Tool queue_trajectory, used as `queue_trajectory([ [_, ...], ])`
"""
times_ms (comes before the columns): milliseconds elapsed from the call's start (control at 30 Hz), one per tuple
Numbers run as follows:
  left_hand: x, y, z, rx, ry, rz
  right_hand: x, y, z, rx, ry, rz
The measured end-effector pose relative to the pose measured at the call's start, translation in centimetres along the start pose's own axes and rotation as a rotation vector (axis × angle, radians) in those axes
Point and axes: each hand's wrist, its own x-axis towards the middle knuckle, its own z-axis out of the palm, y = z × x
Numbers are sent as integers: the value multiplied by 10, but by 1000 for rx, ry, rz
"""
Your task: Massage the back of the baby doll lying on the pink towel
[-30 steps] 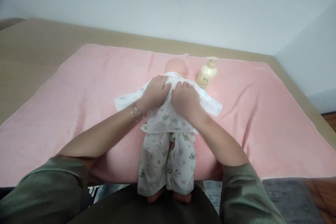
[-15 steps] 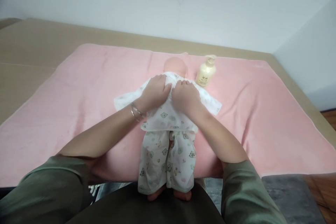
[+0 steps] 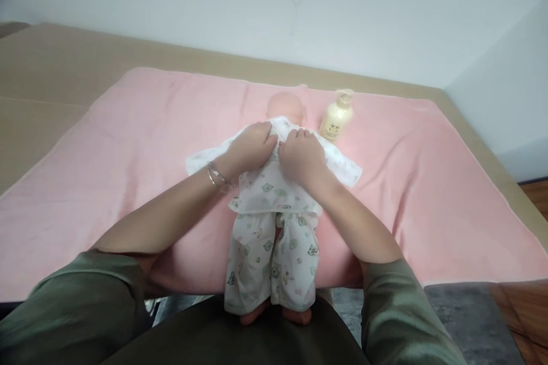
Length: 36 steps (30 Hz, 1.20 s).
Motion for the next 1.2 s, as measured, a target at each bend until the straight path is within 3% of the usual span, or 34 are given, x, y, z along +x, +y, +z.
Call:
queue_trajectory([
  [67,4,-3,1,-35,13,-68,-2,-2,-1,6,1,2],
  [233,0,-2,16,0,141,-52,19,15,5,138,-19,17],
  [333,-1,0,19,-33,156,-68,30,23,10,191,-21,35],
  [500,-3,2,18,-46,164,-68,30,23,13,192,3,37],
  [733,-20,12,32,-149,251,-26,30,24,8,180,-42,21],
  [867,-13,8,25,-146,192,-43,19,14,8,69,12,16],
  [1067,2,4,3,-36,12,-117,2,-1,5,45,55,3],
  [1200,-14,19,15,72,129,-68,18,14,5,125,35,20],
])
